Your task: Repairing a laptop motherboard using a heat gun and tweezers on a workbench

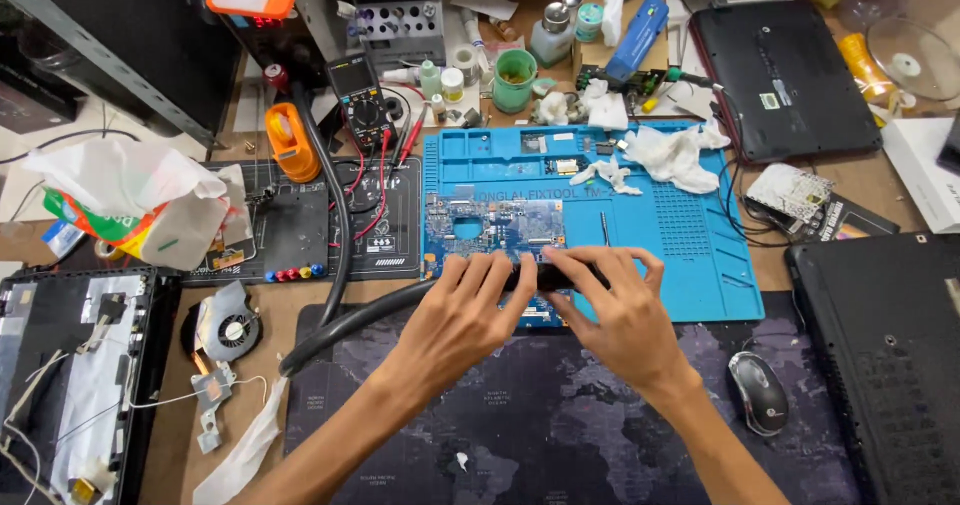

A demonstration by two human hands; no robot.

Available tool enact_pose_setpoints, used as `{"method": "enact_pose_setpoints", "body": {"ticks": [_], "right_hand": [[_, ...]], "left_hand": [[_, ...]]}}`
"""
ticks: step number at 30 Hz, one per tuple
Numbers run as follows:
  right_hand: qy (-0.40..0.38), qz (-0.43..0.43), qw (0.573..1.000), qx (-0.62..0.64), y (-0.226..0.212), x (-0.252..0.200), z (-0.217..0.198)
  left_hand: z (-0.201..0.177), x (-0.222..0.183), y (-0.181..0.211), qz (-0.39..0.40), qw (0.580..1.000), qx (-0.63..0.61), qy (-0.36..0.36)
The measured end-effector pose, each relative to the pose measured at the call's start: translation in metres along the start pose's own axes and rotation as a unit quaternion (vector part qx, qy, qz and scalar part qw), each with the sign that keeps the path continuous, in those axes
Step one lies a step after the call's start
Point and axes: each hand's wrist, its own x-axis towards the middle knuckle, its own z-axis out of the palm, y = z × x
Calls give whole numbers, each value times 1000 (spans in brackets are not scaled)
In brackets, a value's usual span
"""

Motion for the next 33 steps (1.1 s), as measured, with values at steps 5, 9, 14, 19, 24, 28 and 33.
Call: {"method": "enact_pose_setpoints", "body": {"ticks": [5,9,14,19,24,28,33], "right_hand": [[-62,-5,997,36,0,-9,-8],[8,51,998,37,-4,0,-13],[62,131,985,96,-6,-5,-6],[86,176,968,155,-18,-1,-2],[50,194,953,226,-42,1,3],[14,214,937,277,-52,14,-13],[-84,205,904,365,-17,19,-34]], "left_hand": [[-19,0,13,2,999,31,-15],[-43,-1,16,65,972,-151,170],[-21,-18,40,-108,925,-315,185],[-13,-10,38,-307,804,-501,87],[-27,19,37,-375,677,-633,-4],[-17,16,40,-441,671,-596,21],[-24,6,24,-425,606,-661,126]]}}
